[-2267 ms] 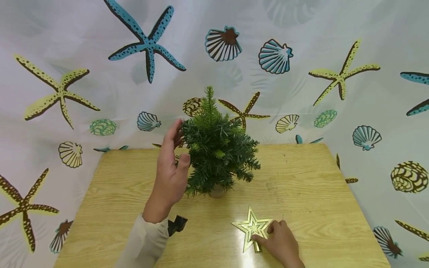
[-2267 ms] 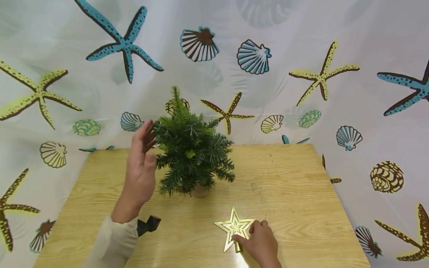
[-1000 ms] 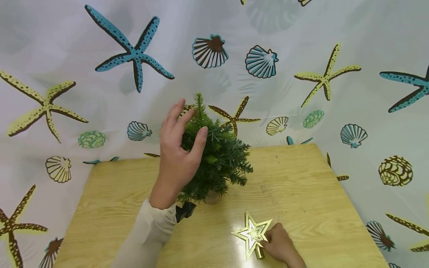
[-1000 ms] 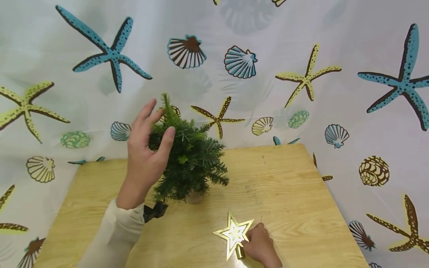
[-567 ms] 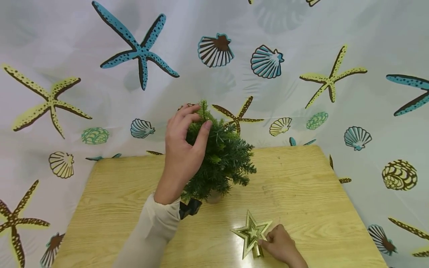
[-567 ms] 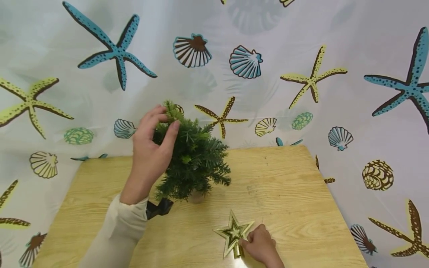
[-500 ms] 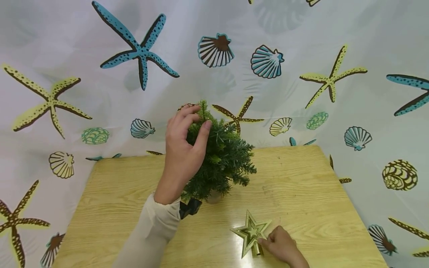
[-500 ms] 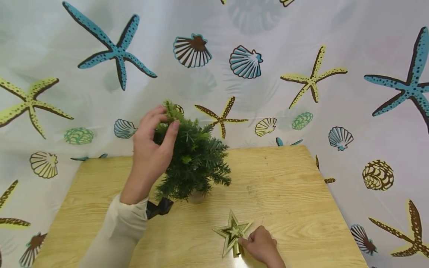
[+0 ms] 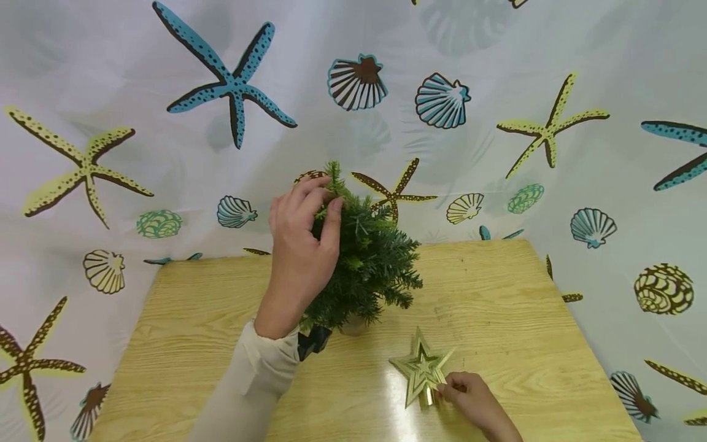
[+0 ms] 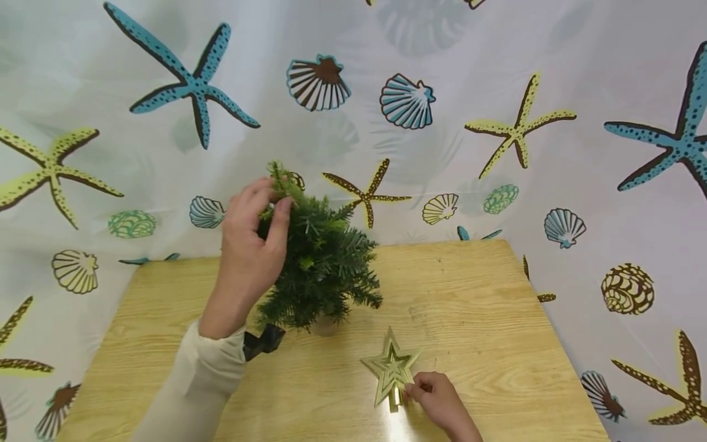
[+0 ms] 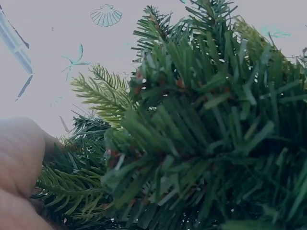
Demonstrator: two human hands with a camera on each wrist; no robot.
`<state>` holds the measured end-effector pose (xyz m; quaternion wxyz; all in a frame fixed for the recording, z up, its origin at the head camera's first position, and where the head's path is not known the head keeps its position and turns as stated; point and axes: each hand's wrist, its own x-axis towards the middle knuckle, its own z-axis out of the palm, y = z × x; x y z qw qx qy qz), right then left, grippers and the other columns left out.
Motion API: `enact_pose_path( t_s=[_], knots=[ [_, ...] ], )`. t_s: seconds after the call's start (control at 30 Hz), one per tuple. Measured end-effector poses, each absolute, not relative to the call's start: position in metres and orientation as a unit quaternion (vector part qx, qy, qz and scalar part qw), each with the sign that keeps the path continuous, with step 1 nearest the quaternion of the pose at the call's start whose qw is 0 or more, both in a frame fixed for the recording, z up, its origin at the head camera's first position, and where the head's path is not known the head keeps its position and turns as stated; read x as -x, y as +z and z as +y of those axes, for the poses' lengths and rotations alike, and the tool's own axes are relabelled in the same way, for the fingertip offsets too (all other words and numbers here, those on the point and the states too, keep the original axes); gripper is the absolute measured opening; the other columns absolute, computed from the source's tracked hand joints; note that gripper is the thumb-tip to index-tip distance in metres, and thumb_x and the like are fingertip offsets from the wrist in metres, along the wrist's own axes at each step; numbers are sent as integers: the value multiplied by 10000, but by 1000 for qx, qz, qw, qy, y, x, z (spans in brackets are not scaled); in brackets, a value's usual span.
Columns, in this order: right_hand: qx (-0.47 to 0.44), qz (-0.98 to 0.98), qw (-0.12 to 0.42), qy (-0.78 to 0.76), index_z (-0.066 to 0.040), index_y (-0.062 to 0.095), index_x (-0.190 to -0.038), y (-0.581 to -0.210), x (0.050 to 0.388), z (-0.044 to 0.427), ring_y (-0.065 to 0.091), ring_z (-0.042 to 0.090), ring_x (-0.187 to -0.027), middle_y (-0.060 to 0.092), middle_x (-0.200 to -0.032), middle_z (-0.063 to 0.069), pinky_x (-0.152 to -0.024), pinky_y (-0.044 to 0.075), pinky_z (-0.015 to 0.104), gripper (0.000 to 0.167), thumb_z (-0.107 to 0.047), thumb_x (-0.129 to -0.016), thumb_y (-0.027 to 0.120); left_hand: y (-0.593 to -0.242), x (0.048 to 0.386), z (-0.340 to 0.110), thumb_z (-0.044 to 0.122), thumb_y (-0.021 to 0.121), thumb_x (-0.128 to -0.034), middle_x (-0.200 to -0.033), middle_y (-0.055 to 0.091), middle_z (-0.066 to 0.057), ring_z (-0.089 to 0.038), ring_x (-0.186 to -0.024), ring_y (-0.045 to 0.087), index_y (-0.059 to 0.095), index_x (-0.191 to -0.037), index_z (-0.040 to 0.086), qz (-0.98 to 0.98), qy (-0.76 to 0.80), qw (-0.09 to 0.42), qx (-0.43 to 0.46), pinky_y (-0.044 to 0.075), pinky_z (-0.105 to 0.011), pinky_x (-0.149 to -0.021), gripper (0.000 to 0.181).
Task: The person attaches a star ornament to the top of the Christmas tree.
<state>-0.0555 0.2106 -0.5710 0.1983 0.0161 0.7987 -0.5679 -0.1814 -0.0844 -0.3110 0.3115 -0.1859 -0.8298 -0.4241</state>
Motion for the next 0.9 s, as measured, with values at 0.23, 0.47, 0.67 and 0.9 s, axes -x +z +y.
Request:
enact_pose_path(
  t_s=[0.23, 0.47, 0.67, 0.9],
  knots=[
    [-79, 759, 149, -629, 114, 607, -917, -557, 64, 207, 610, 226, -841, 687, -1019, 135, -695, 525, 350, 262, -124, -1021, 639, -310, 180, -86, 174, 576, -1079, -1356, 644, -96, -365, -1351, 485, 733, -1023, 59, -843, -396, 313, 184, 50, -739, -1158, 203],
    [-150, 706, 78, -688, 113, 643, -1038, -542, 71, 203, 753, 309, -776, 646, -1055, 180, -491, 536, 270, 238, -124, -1047, 618, -309, 178, -85, 182, 580, -1077, -1352, 646, -100, -365, -1409, 447, 733, -1021, 64, -846, -391, 312, 184, 48, -745, -1154, 201],
    [-149, 690, 51, -707, 94, 637, -1111, -523, 76, 204, 757, 295, -701, 661, -996, 154, -432, 500, 252, 258, -157, -1066, 603, -310, 178, -86, 182, 576, -1078, -1350, 647, -98, -361, -1409, 445, 735, -1038, 64, -849, -387, 312, 180, 45, -740, -1158, 202],
    [-125, 690, 19, -713, 114, 606, -1116, -501, 82, 208, 762, 288, -718, 677, -998, 96, -430, 528, 293, 342, -225, -1072, 604, -309, 176, -85, 186, 589, -1073, -1341, 651, -90, -366, -1415, 439, 740, -1041, 76, -852, -382, 310, 181, 36, -746, -1155, 190]
  ],
)
